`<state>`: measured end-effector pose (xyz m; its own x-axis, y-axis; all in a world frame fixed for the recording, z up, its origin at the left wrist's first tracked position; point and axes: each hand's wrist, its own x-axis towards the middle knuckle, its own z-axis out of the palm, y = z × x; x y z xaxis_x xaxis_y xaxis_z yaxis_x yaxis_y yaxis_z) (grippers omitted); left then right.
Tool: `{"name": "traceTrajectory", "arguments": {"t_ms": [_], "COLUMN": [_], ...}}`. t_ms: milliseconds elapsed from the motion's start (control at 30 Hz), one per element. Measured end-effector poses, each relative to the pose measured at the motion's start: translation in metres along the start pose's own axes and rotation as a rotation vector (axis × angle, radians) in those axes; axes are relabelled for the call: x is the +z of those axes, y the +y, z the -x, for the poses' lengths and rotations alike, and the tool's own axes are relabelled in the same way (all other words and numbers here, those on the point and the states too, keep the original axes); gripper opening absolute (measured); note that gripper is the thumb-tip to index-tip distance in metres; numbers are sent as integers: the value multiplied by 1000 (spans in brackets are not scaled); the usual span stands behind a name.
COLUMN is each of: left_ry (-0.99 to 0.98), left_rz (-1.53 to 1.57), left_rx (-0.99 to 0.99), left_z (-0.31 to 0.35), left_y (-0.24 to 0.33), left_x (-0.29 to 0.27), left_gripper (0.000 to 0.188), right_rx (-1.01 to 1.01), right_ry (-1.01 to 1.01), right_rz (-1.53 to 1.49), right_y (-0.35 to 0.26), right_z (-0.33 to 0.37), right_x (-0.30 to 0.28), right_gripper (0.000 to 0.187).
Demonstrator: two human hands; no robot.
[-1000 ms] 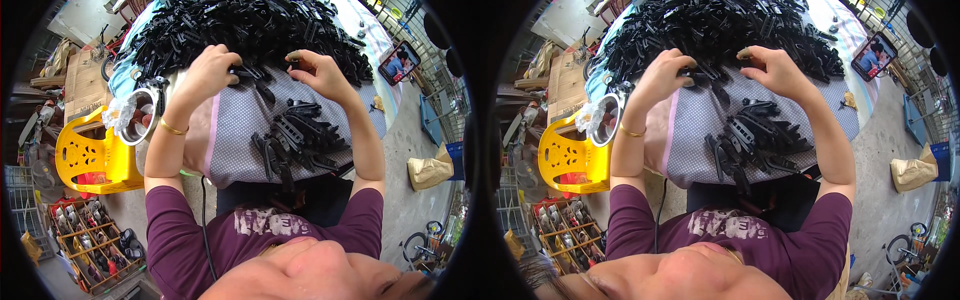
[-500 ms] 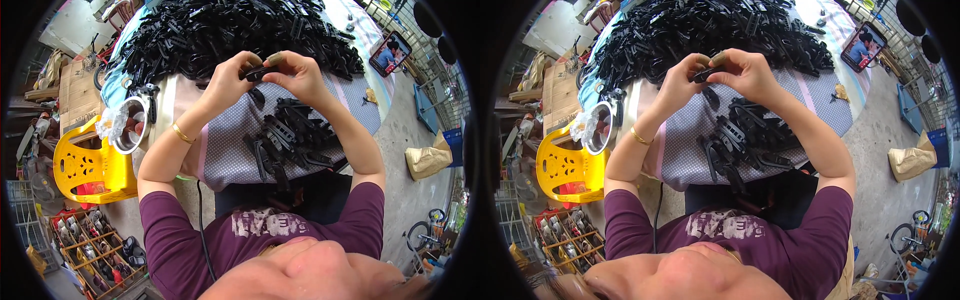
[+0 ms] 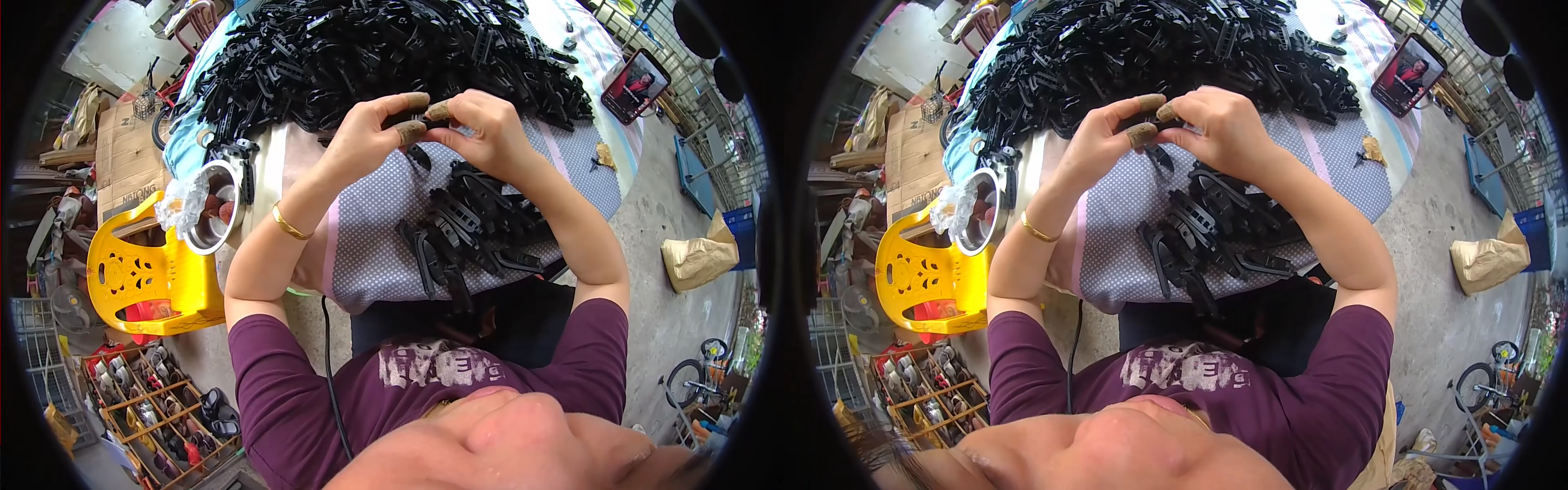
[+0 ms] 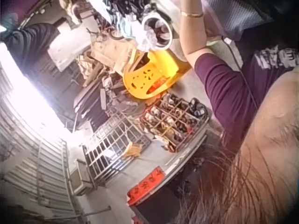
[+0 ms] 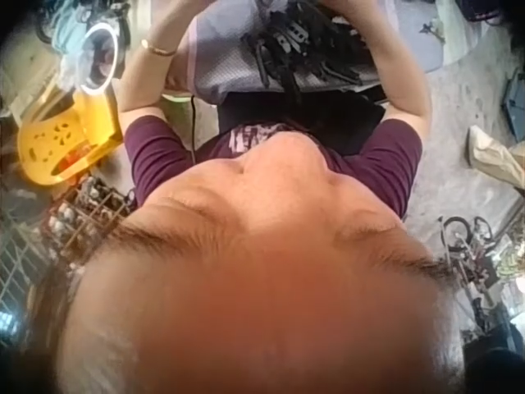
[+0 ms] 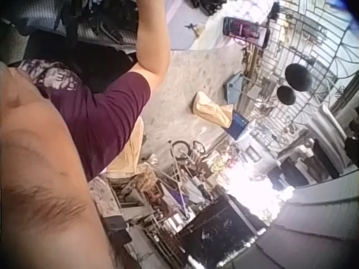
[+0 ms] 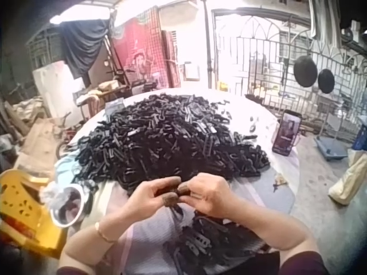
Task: Assembling or inspecting black plastic hardware components at a workspace table.
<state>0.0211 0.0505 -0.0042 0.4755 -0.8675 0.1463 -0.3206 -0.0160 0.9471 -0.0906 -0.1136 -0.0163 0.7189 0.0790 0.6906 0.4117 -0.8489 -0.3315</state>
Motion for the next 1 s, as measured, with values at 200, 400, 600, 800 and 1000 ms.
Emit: {"name": "traceTrajectory", "arguments": {"t_ms": [200, 400, 600, 800, 1000], "left_ry": [22, 25, 138, 98, -78], "left_rz": [-249, -395, -346, -299, -321], "left_rx": [276, 354, 434, 493, 332], "left_z": [4, 6, 5, 4, 11], "left_y": [5, 9, 2, 9, 28], "left_x": [0, 4, 7, 4, -18], "left_gripper": [43, 38, 38, 43, 36], "right_rx": [146, 340, 50, -52, 532], "right_ry": [-45, -219, -36, 11, -113], "right_rz": [-213, -383, -17, 59, -914], "right_y": [3, -5, -8, -2, 8], "right_z": [-3, -8, -3, -2, -7], "right_x": [-4, -14, -7, -6, -3], "right_gripper": [56, 41, 31, 32, 32]}}
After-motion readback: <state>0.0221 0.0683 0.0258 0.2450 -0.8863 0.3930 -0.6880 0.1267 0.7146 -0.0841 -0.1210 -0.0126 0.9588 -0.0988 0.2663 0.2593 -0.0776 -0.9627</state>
